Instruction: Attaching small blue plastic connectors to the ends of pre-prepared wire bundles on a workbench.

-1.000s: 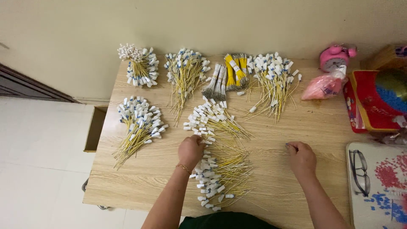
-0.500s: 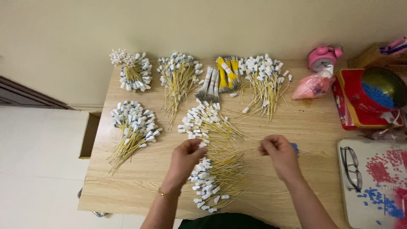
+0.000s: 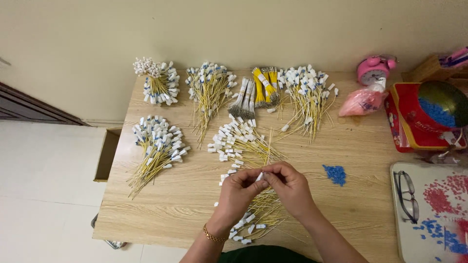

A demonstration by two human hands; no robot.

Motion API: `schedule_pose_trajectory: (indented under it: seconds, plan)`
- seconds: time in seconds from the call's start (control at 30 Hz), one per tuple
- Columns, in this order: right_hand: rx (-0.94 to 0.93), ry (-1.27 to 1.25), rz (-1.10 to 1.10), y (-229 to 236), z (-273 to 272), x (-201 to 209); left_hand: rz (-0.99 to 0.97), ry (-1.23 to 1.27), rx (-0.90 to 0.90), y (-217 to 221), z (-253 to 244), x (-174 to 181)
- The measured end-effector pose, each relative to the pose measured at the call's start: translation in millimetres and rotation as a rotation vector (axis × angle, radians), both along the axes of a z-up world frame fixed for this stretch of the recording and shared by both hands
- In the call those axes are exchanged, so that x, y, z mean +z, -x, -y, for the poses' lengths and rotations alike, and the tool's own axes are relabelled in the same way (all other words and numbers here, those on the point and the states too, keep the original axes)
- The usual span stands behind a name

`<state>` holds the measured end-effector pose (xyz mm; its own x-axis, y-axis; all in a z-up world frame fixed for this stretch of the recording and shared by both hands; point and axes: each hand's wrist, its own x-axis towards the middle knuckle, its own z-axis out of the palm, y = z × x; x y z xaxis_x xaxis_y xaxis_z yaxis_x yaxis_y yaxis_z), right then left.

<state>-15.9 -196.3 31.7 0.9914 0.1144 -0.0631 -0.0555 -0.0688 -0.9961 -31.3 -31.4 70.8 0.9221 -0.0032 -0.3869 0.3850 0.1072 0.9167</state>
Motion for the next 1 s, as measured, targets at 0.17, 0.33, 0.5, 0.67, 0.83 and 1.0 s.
schedule_pose_trajectory:
  seconds: [0.17, 0.33, 0.5, 0.67, 0.83, 1.0]
  plan:
    - [0.047, 0.023, -0.017, 3.9, 1.9, 13.4, -0.012, 0.005, 0.011, 2.5, 1.0, -1.5]
    - [0.089, -0.007, 0.058, 10.1, -3.3, 13.8, -0.028, 0.109, 0.049, 0.7, -1.5, -2.7]
    - [-0.042, -0.149, -0.127, 11.8, -7.5, 2.1, -0.003, 0.034, 0.004, 0.5, -0.5, 4.8]
    - [-0.031, -0.115, -0.181, 7.7, -7.2, 7.8, 0.008, -0.125, -0.030, -1.7, 1.0, 11.3]
    - [-0.062, -0.109, -0.172, 8.5, -8.5, 6.4, -0.012, -0.091, -0.020, -2.0, 1.4, 8.7]
    - [0.019, 0.030, 0.047, 7.1, -4.5, 14.1, -0.049, -0.011, -0.004, -3.6, 0.1, 11.9]
